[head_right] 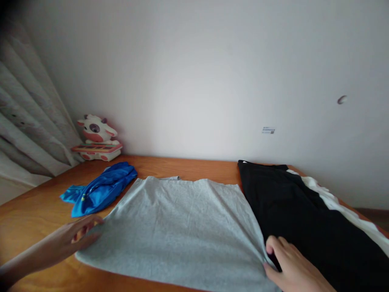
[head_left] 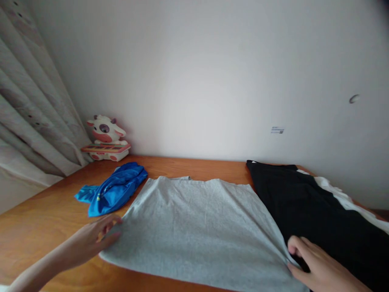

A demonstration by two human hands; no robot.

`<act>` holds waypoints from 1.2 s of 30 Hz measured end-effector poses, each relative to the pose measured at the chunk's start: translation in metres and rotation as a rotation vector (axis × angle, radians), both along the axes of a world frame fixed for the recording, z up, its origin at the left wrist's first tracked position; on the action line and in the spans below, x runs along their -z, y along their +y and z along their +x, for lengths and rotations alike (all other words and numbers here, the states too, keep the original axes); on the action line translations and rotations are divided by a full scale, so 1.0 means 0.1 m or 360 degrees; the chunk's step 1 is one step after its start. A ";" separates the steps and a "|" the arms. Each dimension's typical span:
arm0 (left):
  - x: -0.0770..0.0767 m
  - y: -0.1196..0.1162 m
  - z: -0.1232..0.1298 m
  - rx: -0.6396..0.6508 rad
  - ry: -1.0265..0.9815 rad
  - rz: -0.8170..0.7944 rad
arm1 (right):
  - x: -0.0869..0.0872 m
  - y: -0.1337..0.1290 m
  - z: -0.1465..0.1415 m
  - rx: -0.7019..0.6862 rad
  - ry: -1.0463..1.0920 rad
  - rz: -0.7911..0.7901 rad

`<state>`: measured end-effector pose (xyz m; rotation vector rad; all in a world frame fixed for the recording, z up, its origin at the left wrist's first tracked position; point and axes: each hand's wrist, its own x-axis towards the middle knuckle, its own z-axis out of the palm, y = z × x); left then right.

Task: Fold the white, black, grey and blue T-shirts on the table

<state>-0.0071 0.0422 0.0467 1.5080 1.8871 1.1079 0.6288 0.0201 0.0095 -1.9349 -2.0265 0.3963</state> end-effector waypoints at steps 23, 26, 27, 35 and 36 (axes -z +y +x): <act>0.12 1.92 0.45 -0.0430 0.0767 -0.0117 | -0.12 1.81 -0.49 0.0781 -0.0186 -0.0116; 0.15 1.92 0.52 -0.0513 0.0590 0.0147 | -0.11 1.77 -0.43 0.0905 -0.0238 0.0000; 0.18 1.92 0.56 -0.0507 0.0537 0.0228 | -0.11 1.77 -0.41 0.0911 -0.0263 0.0003; 0.40 1.82 1.46 0.0266 0.0692 0.0593 | -0.15 1.66 -0.99 0.0601 -0.0567 0.0232; 0.44 1.76 1.68 0.0487 0.0773 0.0651 | -0.15 1.63 -1.17 0.0462 -0.0564 0.0230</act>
